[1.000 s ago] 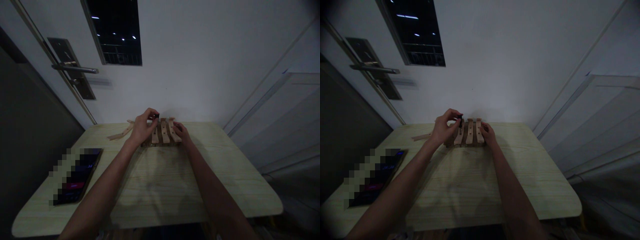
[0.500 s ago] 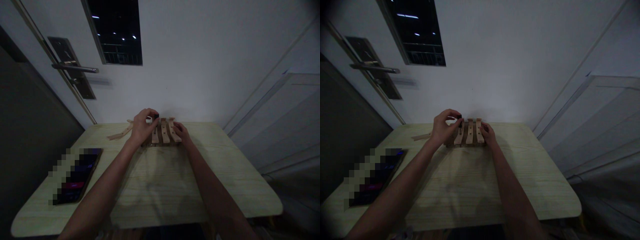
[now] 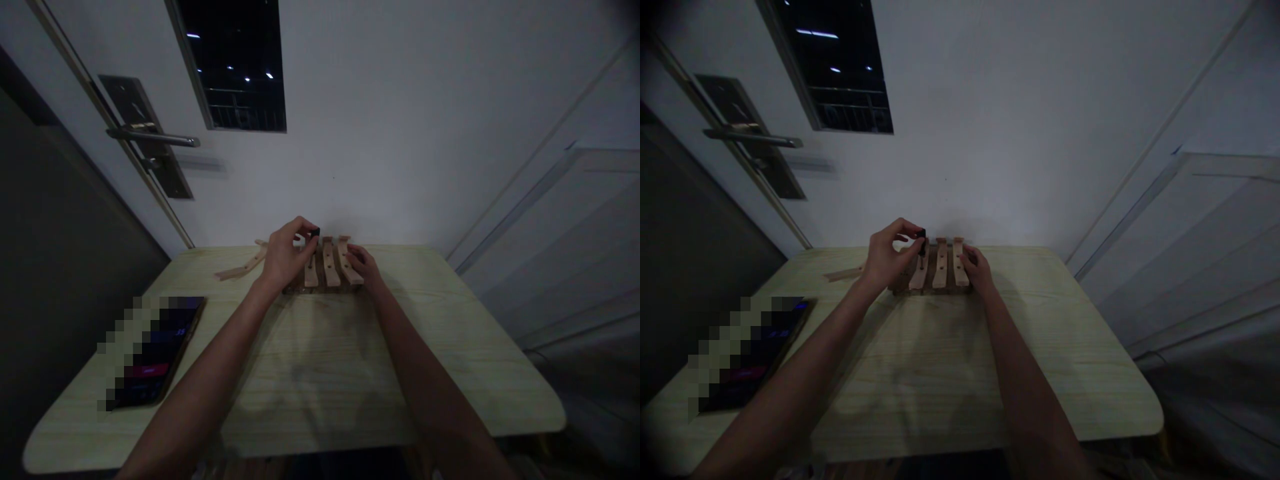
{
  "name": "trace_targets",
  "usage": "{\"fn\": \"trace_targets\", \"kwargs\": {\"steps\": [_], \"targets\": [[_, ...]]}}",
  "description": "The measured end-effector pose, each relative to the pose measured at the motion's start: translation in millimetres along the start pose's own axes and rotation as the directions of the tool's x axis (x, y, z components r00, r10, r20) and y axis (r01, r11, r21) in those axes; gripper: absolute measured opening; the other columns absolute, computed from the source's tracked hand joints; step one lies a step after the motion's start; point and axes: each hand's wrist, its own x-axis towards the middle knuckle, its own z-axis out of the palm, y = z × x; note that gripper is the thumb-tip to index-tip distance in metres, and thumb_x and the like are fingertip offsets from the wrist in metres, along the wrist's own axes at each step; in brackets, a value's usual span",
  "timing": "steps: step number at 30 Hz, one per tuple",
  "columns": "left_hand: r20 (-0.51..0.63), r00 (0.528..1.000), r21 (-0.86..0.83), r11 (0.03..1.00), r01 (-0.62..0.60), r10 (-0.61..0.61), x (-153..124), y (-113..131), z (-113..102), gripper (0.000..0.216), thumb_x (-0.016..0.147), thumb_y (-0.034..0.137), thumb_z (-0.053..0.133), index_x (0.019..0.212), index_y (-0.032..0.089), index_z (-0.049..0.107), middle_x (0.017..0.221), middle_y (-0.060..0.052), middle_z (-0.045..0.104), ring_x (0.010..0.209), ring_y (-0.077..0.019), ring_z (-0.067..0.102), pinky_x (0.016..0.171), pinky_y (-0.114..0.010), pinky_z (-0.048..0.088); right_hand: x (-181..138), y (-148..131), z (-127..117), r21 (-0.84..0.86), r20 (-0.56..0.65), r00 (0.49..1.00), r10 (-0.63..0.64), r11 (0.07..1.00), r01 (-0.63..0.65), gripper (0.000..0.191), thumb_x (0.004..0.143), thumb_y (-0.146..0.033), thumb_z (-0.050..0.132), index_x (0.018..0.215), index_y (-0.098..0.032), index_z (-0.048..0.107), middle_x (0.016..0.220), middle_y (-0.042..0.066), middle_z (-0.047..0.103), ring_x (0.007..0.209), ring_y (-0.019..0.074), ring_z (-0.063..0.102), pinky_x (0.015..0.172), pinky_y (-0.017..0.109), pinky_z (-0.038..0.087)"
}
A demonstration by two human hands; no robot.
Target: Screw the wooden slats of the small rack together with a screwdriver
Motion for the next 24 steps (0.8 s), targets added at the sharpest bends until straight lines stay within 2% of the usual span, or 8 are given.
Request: {"fn": "trace_targets", "kwargs": {"steps": [8, 14, 18, 24], "targets": [[0.026, 1.0, -0.02, 1.0, -0.003, 0.004, 0.9, -0.5, 0.1, 0.015, 0.079, 0.012, 0.059, 0.092, 0.019, 0.06, 0.087, 0.0, 0.067, 0.076, -0.0116, 0.064, 0.07, -0.025, 0.052, -2.0, -3.5, 0.2, 0.016, 0.001, 1.0, -0.01, 1.0, 0.01, 0.046, 0.065, -0.056, 0.067, 0.096, -0.022, 0.063, 0.103, 0.008, 0.069, 0.095, 0.0208, 0.064, 0.088, 0.039, 0.051], [0.063, 0.997, 0.032, 0.999, -0.043, 0.041, -0.7, -3.8, -0.4, 0.028, 0.081, 0.01, 0.054, 0.104, 0.021, 0.064, 0.1, -0.003, 0.07, 0.084, -0.0138, 0.065, 0.077, -0.029, 0.053, -0.8, -2.6, 0.0, 0.004, -0.005, 1.0, -0.007, 1.0, 0.007, 0.048, 0.064, -0.058, 0.067, 0.096, -0.022, 0.064, 0.102, 0.007, 0.07, 0.095, 0.021, 0.064, 0.091, 0.041, 0.05], [0.066, 0.997, 0.04, 0.998, -0.048, 0.045, -1.2, -3.2, 0.3, 0.027, 0.082, 0.011, 0.056, 0.105, 0.022, 0.065, 0.099, -0.002, 0.07, 0.085, -0.014, 0.065, 0.082, -0.03, 0.052, -1.6, -2.9, 0.3, 0.013, 0.0, 1.0, -0.004, 1.0, 0.004, 0.049, 0.065, -0.057, 0.066, 0.099, -0.022, 0.063, 0.104, 0.009, 0.069, 0.096, 0.0218, 0.064, 0.091, 0.041, 0.05], [0.039, 0.999, -0.015, 1.0, -0.003, 0.003, 0.5, 0.4, 3.4, 0.018, 0.08, 0.018, 0.067, 0.098, 0.02, 0.065, 0.094, -0.003, 0.065, 0.074, -0.0113, 0.061, 0.067, -0.024, 0.053, -1.6, -4.9, 0.6, 0.007, 0.018, 1.0, -0.018, 1.0, 0.018, 0.049, 0.065, -0.058, 0.064, 0.097, -0.02, 0.062, 0.103, 0.011, 0.068, 0.094, 0.0219, 0.064, 0.088, 0.041, 0.051]]}}
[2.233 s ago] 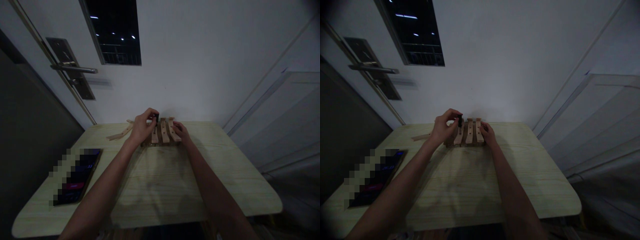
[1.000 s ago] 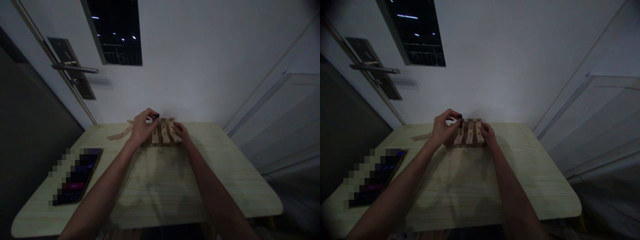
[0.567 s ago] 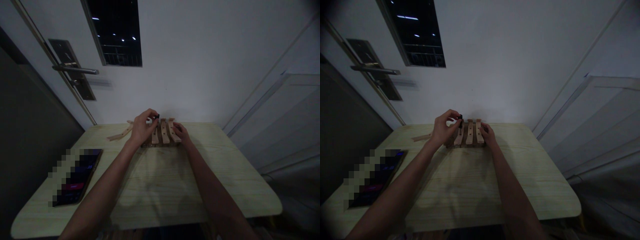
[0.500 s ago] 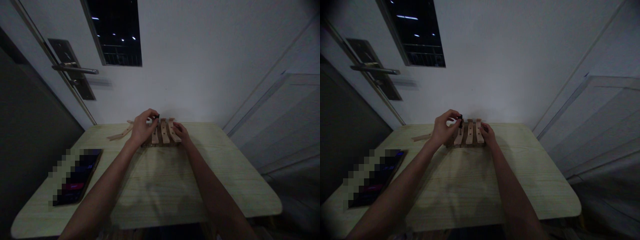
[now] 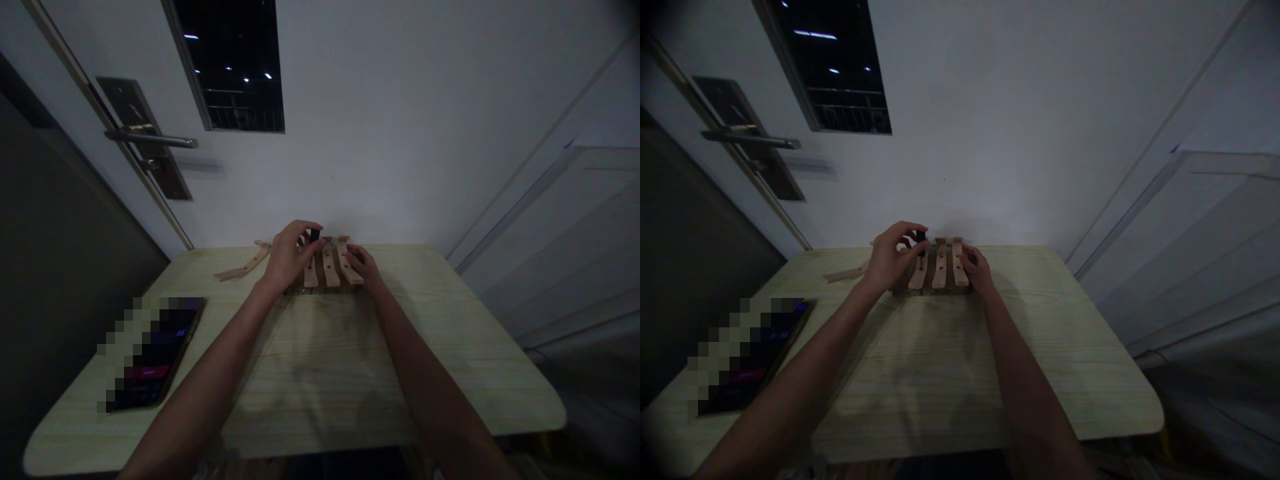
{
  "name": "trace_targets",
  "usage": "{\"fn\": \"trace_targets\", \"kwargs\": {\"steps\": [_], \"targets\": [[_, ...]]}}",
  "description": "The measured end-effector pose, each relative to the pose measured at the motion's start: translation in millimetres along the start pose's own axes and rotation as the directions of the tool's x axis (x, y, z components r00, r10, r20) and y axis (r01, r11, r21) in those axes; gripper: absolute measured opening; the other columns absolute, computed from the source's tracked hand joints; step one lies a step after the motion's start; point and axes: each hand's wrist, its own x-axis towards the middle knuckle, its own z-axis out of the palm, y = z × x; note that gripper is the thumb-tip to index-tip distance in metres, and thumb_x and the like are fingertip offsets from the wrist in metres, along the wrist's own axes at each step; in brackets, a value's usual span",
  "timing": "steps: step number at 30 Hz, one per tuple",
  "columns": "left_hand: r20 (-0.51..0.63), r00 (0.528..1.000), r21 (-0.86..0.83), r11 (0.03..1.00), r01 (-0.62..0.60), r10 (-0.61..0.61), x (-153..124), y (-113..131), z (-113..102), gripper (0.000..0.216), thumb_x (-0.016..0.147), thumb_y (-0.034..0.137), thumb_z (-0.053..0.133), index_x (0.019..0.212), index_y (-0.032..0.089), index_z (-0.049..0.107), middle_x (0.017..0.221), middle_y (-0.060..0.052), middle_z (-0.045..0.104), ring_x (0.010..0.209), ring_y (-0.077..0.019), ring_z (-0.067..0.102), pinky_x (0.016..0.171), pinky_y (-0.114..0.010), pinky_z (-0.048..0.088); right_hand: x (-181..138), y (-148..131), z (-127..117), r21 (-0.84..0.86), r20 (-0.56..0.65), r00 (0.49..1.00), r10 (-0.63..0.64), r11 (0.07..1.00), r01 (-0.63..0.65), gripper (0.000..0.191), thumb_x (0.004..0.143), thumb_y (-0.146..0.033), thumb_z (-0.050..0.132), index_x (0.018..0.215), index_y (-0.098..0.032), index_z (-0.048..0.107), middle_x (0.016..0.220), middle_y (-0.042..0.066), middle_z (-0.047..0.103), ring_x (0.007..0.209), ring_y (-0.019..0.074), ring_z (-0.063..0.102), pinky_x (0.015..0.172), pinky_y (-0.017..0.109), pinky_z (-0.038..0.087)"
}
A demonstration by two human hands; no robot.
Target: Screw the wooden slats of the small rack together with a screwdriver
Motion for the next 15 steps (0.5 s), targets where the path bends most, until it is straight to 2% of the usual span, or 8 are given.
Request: {"fn": "trace_targets", "kwargs": {"steps": [5, 9, 15], "targets": [[-0.007, 1.0, -0.071, 0.997, -0.009, 0.009, -0.2, 1.3, -0.7, 0.018, 0.083, 0.011, 0.06, 0.097, 0.02, 0.064, 0.097, -0.004, 0.056, 0.08, -0.0103, 0.06, 0.07, -0.023, 0.056, -0.4, 0.6, -0.2, -0.022, -0.012, 1.0, 0.006, 1.0, -0.007, 0.046, 0.068, -0.055, 0.064, 0.1, -0.021, 0.062, 0.104, 0.01, 0.068, 0.097, 0.0224, 0.063, 0.091, 0.043, 0.05], [0.02, 0.998, -0.04, 0.998, -0.051, 0.052, -1.5, -0.8, -0.8, 0.022, 0.084, 0.01, 0.055, 0.103, 0.02, 0.061, 0.098, -0.004, 0.058, 0.084, -0.0117, 0.06, 0.075, -0.025, 0.055, -0.5, 0.5, -0.2, -0.014, -0.022, 0.999, 0.029, 0.999, -0.029, 0.045, 0.068, -0.053, 0.065, 0.1, -0.021, 0.063, 0.105, 0.009, 0.069, 0.097, 0.0216, 0.064, 0.092, 0.042, 0.05], [0.046, 0.998, -0.042, 0.998, -0.047, 0.049, -2.4, -3.2, 0.0, 0.028, 0.085, 0.008, 0.048, 0.109, 0.018, 0.056, 0.103, -0.006, 0.062, 0.089, -0.0144, 0.061, 0.082, -0.031, 0.055, -0.2, 1.9, -1.1, -0.014, -0.007, 1.0, 0.005, 1.0, -0.005, 0.047, 0.067, -0.055, 0.065, 0.099, -0.021, 0.063, 0.105, 0.009, 0.069, 0.097, 0.0219, 0.063, 0.093, 0.042, 0.049]]}}
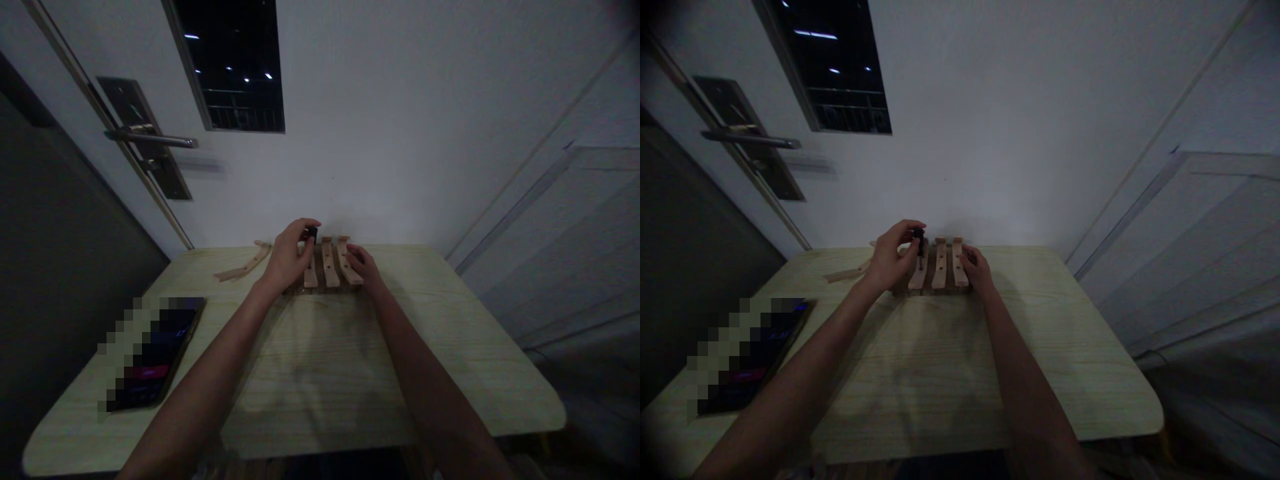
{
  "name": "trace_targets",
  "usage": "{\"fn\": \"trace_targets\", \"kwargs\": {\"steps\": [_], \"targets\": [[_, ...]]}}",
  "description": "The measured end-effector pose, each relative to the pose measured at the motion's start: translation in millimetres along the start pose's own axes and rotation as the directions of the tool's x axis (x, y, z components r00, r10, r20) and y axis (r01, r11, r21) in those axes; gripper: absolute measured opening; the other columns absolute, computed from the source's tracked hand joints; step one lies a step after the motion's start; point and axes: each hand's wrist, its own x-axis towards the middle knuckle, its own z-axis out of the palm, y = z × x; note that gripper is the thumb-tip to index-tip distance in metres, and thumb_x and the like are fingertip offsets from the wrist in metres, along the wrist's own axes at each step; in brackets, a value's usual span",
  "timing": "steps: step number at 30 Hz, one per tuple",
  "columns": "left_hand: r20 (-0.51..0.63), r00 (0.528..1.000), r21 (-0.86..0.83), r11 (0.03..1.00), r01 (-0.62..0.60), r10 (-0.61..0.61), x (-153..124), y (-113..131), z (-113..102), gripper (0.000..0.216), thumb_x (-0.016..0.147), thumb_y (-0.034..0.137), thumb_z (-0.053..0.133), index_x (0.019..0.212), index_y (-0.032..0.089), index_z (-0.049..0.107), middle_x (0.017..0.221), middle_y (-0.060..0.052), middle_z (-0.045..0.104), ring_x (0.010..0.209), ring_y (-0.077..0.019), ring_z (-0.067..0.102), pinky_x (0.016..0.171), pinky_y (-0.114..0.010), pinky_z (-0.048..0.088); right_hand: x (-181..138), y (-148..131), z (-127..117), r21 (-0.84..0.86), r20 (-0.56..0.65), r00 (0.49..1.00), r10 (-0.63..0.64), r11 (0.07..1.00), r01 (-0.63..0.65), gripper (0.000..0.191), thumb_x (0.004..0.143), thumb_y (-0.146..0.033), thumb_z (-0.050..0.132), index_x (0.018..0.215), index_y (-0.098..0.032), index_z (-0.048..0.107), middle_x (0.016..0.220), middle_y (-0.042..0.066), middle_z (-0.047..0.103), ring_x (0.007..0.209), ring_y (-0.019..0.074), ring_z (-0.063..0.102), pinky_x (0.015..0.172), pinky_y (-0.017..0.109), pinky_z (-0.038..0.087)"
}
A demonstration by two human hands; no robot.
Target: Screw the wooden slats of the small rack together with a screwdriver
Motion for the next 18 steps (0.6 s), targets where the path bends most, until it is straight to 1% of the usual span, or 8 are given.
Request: {"fn": "trace_targets", "kwargs": {"steps": [3, 6, 9, 12, 16, 18], "targets": [[0.016, 1.0, 0.007, 1.0, 0.006, -0.006, 0.1, 1.5, -0.5, 0.027, 0.085, 0.007, 0.043, 0.105, 0.017, 0.057, 0.099, -0.005, 0.063, 0.089, -0.0149, 0.061, 0.084, -0.033, 0.054, 0.0, 0.5, 0.3, 0.007, -0.011, 1.0, -0.015, 1.0, 0.015, 0.049, 0.066, -0.056, 0.065, 0.098, -0.02, 0.062, 0.105, 0.01, 0.068, 0.097, 0.023, 0.063, 0.093, 0.043, 0.048], [0.025, 1.0, -0.003, 1.0, -0.011, 0.011, 0.4, 3.3, -0.9, 0.027, 0.086, 0.006, 0.044, 0.105, 0.018, 0.058, 0.101, -0.005, 0.06, 0.093, -0.0151, 0.06, 0.082, -0.031, 0.054, -0.2, 0.1, 1.0, 0.018, -0.006, 1.0, -0.013, 1.0, 0.013, 0.05, 0.065, -0.057, 0.065, 0.099, -0.02, 0.062, 0.105, 0.011, 0.068, 0.097, 0.0238, 0.063, 0.092, 0.044, 0.049], [-0.003, 1.0, 0.013, 1.0, -0.014, 0.014, 1.1, 3.9, -0.9, 0.02, 0.085, 0.012, 0.054, 0.103, 0.019, 0.06, 0.104, -0.005, 0.055, 0.094, -0.0148, 0.058, 0.08, -0.029, 0.054, -0.7, -0.7, 1.6, 0.033, 0.01, 1.0, -0.005, 0.999, 0.004, 0.05, 0.066, -0.058, 0.065, 0.099, -0.021, 0.061, 0.105, 0.011, 0.068, 0.097, 0.0239, 0.064, 0.09, 0.044, 0.05], [-0.033, 0.999, 0.05, 0.999, 0.005, -0.004, 1.9, 2.8, -0.7, 0.018, 0.082, 0.017, 0.064, 0.1, 0.019, 0.062, 0.099, -0.004, 0.053, 0.084, -0.0124, 0.057, 0.075, -0.027, 0.054, -0.9, -1.2, 1.6, 0.047, 0.009, 1.0, -0.005, 0.999, 0.004, 0.049, 0.065, -0.058, 0.065, 0.098, -0.021, 0.062, 0.104, 0.01, 0.069, 0.095, 0.0235, 0.064, 0.089, 0.043, 0.051], [-0.033, 0.999, 0.05, 0.999, -0.005, 0.006, 2.1, 1.2, -0.6, 0.018, 0.083, 0.01, 0.06, 0.098, 0.019, 0.061, 0.095, -0.003, 0.057, 0.081, -0.0115, 0.057, 0.073, -0.025, 0.053, 0.2, 0.4, 0.1, 0.024, 0.008, 1.0, -0.008, 1.0, 0.008, 0.048, 0.067, -0.057, 0.066, 0.098, -0.021, 0.062, 0.105, 0.01, 0.069, 0.097, 0.0228, 0.063, 0.092, 0.043, 0.049], [-0.034, 0.999, 0.04, 0.999, 0.009, -0.008, 1.9, 1.4, -0.8, 0.024, 0.083, 0.008, 0.057, 0.104, 0.019, 0.059, 0.099, -0.004, 0.059, 0.082, -0.0119, 0.059, 0.073, -0.026, 0.053, 1.1, 2.1, -0.9, 0.014, 0.011, 1.0, -0.009, 1.0, 0.009, 0.048, 0.067, -0.057, 0.066, 0.099, -0.021, 0.063, 0.107, 0.01, 0.069, 0.098, 0.0226, 0.063, 0.093, 0.043, 0.049]]}}
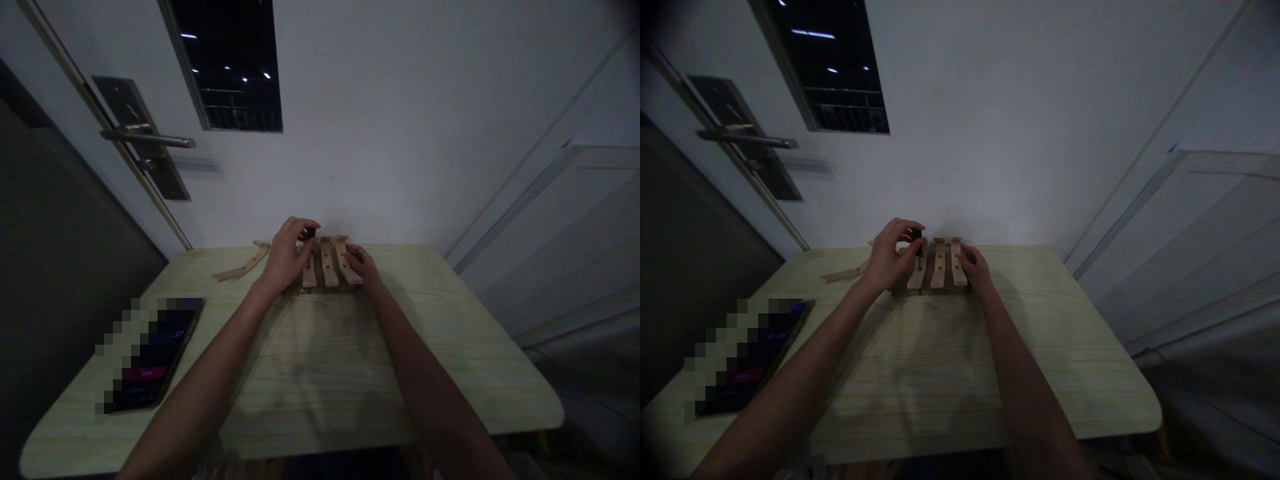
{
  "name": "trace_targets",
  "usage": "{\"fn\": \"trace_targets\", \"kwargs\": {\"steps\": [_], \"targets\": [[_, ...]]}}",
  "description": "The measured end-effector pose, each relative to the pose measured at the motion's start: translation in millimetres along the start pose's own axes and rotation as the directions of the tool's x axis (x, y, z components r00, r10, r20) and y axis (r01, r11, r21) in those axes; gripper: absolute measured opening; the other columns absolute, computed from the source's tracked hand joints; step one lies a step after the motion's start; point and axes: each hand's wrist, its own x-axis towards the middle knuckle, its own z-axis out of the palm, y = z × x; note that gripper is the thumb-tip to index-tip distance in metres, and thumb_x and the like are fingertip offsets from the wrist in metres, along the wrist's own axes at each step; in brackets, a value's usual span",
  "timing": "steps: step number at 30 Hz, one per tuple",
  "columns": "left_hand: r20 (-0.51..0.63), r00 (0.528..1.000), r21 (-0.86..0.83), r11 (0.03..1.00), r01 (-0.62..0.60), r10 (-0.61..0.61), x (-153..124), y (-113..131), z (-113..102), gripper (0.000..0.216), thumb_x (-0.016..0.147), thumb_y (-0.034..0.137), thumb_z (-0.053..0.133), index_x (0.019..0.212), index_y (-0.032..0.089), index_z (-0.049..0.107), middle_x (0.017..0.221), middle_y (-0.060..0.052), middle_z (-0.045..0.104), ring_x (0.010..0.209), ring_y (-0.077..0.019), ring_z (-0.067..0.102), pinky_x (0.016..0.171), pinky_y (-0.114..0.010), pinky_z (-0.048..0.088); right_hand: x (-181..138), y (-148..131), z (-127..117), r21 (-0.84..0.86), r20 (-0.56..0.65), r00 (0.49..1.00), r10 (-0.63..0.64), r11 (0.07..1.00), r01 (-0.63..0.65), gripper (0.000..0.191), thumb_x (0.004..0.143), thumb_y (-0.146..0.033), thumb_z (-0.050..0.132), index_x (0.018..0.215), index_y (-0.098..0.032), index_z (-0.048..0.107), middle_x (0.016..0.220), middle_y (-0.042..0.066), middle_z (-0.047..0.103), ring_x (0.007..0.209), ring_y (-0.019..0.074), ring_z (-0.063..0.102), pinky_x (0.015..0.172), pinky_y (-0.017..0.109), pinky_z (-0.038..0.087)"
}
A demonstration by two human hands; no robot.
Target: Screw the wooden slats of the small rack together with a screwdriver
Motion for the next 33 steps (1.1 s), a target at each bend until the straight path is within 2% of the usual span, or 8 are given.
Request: {"fn": "trace_targets", "kwargs": {"steps": [3, 6, 12, 16, 21, 25, 30, 33], "targets": [[0.013, 0.999, -0.005, 0.999, 0.049, -0.049, 0, 1, -1, 0.03, 0.082, 0.007, 0.056, 0.11, 0.018, 0.054, 0.102, -0.005, 0.063, 0.078, -0.0122, 0.062, 0.075, -0.029, 0.053, 1, 3, -1, -0.005, 0.003, 1.0, -0.001, 1.0, 0.001, 0.048, 0.068, -0.057, 0.066, 0.1, -0.022, 0.063, 0.107, 0.01, 0.069, 0.097, 0.022, 0.063, 0.093, 0.043, 0.049], [0.033, 0.998, 0.0, 0.998, 0.058, -0.058, 0, 3, -2, 0.023, 0.083, 0.008, 0.053, 0.103, 0.017, 0.057, 0.094, -0.004, 0.065, 0.079, -0.0139, 0.064, 0.077, -0.031, 0.053, 1, 4, 0, -0.007, -0.013, 1.0, -0.009, 1.0, 0.008, 0.047, 0.068, -0.057, 0.065, 0.099, -0.022, 0.062, 0.106, 0.009, 0.069, 0.097, 0.0218, 0.063, 0.092, 0.042, 0.05], [-0.023, 0.998, -0.025, 0.998, -0.051, 0.05, 0, 0, -2, 0.03, 0.079, 0.001, 0.046, 0.1, 0.018, 0.059, 0.102, -0.005, 0.062, 0.095, -0.0152, 0.06, 0.08, -0.03, 0.054, 2, 7, 1, -0.018, -0.02, 1.0, -0.019, 1.0, 0.019, 0.048, 0.067, -0.056, 0.064, 0.099, -0.02, 0.062, 0.104, 0.01, 0.068, 0.095, 0.0219, 0.063, 0.092, 0.042, 0.049], [-0.027, 0.998, -0.022, 0.998, -0.055, 0.055, 0, -2, -1, 0.029, 0.083, 0.002, 0.043, 0.101, 0.018, 0.059, 0.098, -0.005, 0.061, 0.092, -0.0142, 0.06, 0.081, -0.031, 0.054, 2, 7, 1, -0.011, -0.029, 0.999, -0.023, 1.0, 0.023, 0.045, 0.067, -0.055, 0.064, 0.097, -0.02, 0.062, 0.105, 0.011, 0.068, 0.096, 0.0222, 0.063, 0.093, 0.043, 0.048], [-0.007, 1.0, -0.076, 0.997, -0.03, 0.029, -1, 1, -1, 0.019, 0.084, 0.01, 0.053, 0.1, 0.019, 0.059, 0.101, -0.004, 0.056, 0.089, -0.0131, 0.059, 0.077, -0.028, 0.056, 0, 1, 2, 0.014, -0.016, 1.0, -0.006, 1.0, 0.006, 0.044, 0.068, -0.053, 0.066, 0.097, -0.021, 0.062, 0.104, 0.01, 0.069, 0.096, 0.0223, 0.064, 0.092, 0.042, 0.049], [-0.001, 1.0, -0.045, 0.999, 0.03, -0.03, 0, 0, 0, 0.02, 0.081, 0.01, 0.06, 0.099, 0.019, 0.059, 0.1, -0.003, 0.051, 0.082, -0.0108, 0.058, 0.075, -0.026, 0.056, -1, -2, 2, 0.011, -0.014, 1.0, 0.002, 1.0, -0.001, 0.047, 0.066, -0.056, 0.066, 0.097, -0.021, 0.062, 0.105, 0.01, 0.069, 0.096, 0.0221, 0.063, 0.092, 0.042, 0.05], [0.028, 1.0, -0.026, 1.0, 0.015, -0.014, -1, -3, 0, 0.022, 0.08, 0.007, 0.059, 0.098, 0.02, 0.057, 0.096, -0.002, 0.052, 0.083, -0.0111, 0.057, 0.074, -0.025, 0.055, 0, -3, 1, -0.014, -0.01, 1.0, 0.01, 1.0, -0.01, 0.048, 0.065, -0.058, 0.066, 0.096, -0.021, 0.063, 0.105, 0.01, 0.068, 0.098, 0.0225, 0.063, 0.093, 0.042, 0.049], [0.048, 0.999, -0.033, 0.999, -0.018, 0.019, -1, -3, 0, 0.029, 0.081, 0.006, 0.054, 0.105, 0.02, 0.055, 0.102, -0.003, 0.054, 0.087, -0.0125, 0.058, 0.077, -0.028, 0.055, -1, -3, 1, -0.004, -0.009, 1.0, 0.016, 1.0, -0.016, 0.048, 0.066, -0.058, 0.065, 0.097, -0.022, 0.063, 0.105, 0.009, 0.069, 0.097, 0.0222, 0.063, 0.092, 0.042, 0.05]]}}
